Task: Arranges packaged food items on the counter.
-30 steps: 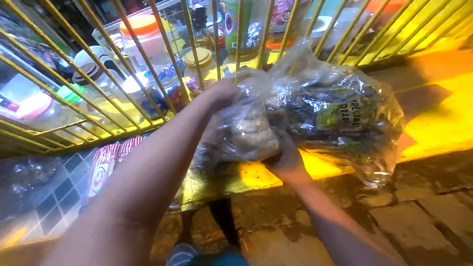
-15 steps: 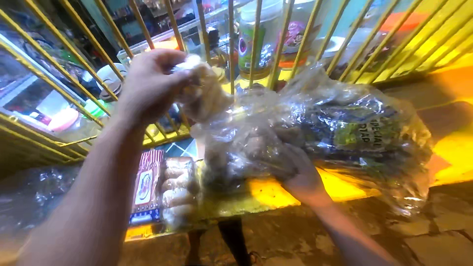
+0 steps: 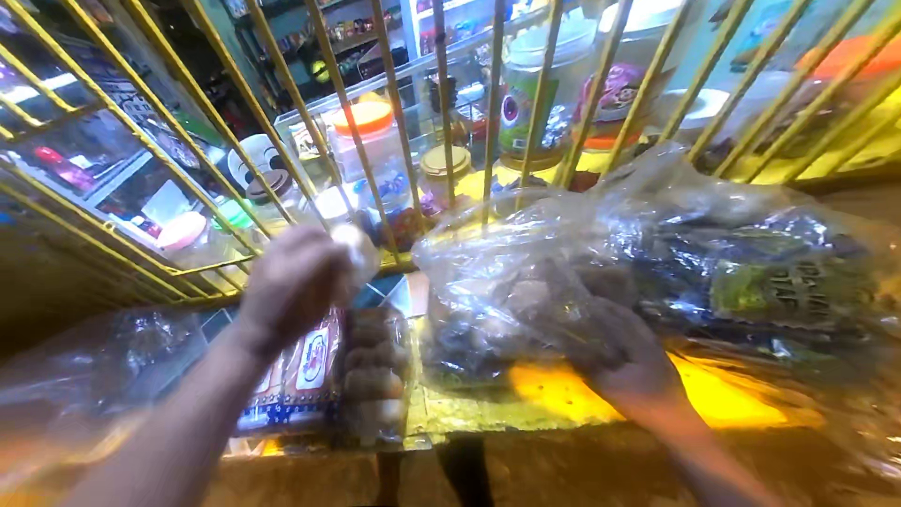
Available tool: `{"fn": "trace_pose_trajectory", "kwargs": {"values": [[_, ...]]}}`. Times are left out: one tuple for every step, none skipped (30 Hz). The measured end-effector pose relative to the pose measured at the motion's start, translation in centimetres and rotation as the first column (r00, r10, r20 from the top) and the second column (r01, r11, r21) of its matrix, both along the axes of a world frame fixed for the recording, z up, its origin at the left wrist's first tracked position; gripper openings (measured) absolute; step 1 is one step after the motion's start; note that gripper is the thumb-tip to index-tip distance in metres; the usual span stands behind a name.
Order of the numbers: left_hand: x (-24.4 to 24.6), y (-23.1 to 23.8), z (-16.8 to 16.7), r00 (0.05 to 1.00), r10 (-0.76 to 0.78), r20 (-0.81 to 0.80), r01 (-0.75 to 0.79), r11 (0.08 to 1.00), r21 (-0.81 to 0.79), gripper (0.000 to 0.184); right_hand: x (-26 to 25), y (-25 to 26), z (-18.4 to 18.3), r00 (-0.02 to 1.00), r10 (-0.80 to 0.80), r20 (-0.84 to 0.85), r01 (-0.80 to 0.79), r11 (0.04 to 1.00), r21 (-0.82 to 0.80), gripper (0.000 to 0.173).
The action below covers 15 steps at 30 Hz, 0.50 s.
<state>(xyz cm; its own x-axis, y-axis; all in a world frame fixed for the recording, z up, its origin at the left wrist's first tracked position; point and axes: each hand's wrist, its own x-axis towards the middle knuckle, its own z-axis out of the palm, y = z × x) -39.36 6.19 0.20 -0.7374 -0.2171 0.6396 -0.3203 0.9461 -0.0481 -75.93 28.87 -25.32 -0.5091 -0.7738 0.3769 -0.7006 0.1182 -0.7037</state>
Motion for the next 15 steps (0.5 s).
{"fn": "trace_pose_trajectory", "kwargs": {"values": [[1.1, 1.2, -3.0, 0.997, -0.034, 0.066, 0.032, 0.999, 0.024, 0.017, 0.0, 0.0, 0.1, 1.000, -0.001, -0.002, 0.001, 1.000, -0.002, 0.088], [2.6, 2.6, -6.2, 0.989, -0.068, 0.127, 0.059, 0.996, 0.073, 0.020, 0.0, 0.1, 0.1, 1.000, 0.003, -0.003, -0.003, 1.000, 0.000, 0.088], [4.3, 4.2, -9.4, 0.978, -0.085, 0.190, 0.062, 0.990, 0.126, 0.023, -0.1, 0.1, 0.0, 1.000, 0.002, -0.002, -0.002, 1.000, 0.004, 0.089], [5.8, 5.6, -12.3, 0.971, -0.096, 0.217, 0.058, 0.983, 0.177, 0.026, -0.2, 0.2, 0.0, 1.000, 0.000, -0.002, 0.000, 1.000, 0.004, 0.089], [7.0, 7.0, -14.6, 0.971, -0.093, 0.221, 0.043, 0.975, 0.220, 0.027, -0.2, 0.2, 0.1, 1.000, 0.001, -0.001, -0.001, 1.000, 0.003, 0.088], [8.1, 8.3, -16.4, 0.974, -0.071, 0.215, 0.016, 0.969, 0.248, 0.026, -0.2, 0.4, 0.2, 1.000, 0.008, 0.000, -0.008, 1.000, -0.001, 0.087], [9.0, 9.3, -17.8, 0.978, -0.038, 0.203, -0.016, 0.966, 0.259, 0.026, -0.1, 0.4, 0.2, 1.000, 0.015, 0.006, -0.015, 1.000, -0.003, 0.087], [9.7, 10.0, -18.8, 0.983, -0.009, 0.183, -0.041, 0.963, 0.267, 0.025, -0.1, 0.3, 0.2, 1.000, 0.021, 0.013, -0.021, 1.000, -0.002, 0.087], [10.1, 10.5, -19.4, 0.986, 0.013, 0.163, -0.058, 0.961, 0.271, 0.025, -0.2, 0.3, 0.1, 1.000, 0.027, 0.012, -0.027, 1.000, -0.002, 0.088], [10.2, 10.9, -19.8, 0.989, 0.026, 0.148, -0.066, 0.960, 0.273, 0.025, -0.4, 0.4, 0.0, 1.000, 0.028, 0.004, -0.028, 1.000, -0.007, 0.089], [10.1, 11.2, -19.9, 0.989, 0.035, 0.140, -0.072, 0.961, 0.267, 0.025, -0.5, 0.5, -0.1, 1.000, 0.028, -0.002, -0.029, 1.000, -0.013, 0.090], [10.1, 11.4, -20.0, 0.990, 0.040, 0.137, -0.074, 0.964, 0.256, 0.025, -0.5, 0.7, -0.3, 0.999, 0.031, -0.006, -0.031, 0.999, -0.018, 0.090], [10.1, 11.5, -19.9, 0.989, 0.040, 0.144, -0.075, 0.966, 0.249, 0.024, -0.5, 0.7, -0.3, 0.999, 0.033, -0.002, -0.033, 0.999, -0.015, 0.091], [10.1, 11.4, -19.5, 0.987, 0.042, 0.153, -0.079, 0.966, 0.244, 0.024, -0.5, 0.7, -0.3, 0.999, 0.032, 0.003, -0.032, 0.999, -0.008, 0.092], [10.0, 11.2, -18.7, 0.987, 0.057, 0.151, -0.092, 0.967, 0.239, 0.024, -0.5, 0.7, -0.2, 1.000, 0.029, 0.006, -0.029, 1.000, -0.003, 0.093]]}}
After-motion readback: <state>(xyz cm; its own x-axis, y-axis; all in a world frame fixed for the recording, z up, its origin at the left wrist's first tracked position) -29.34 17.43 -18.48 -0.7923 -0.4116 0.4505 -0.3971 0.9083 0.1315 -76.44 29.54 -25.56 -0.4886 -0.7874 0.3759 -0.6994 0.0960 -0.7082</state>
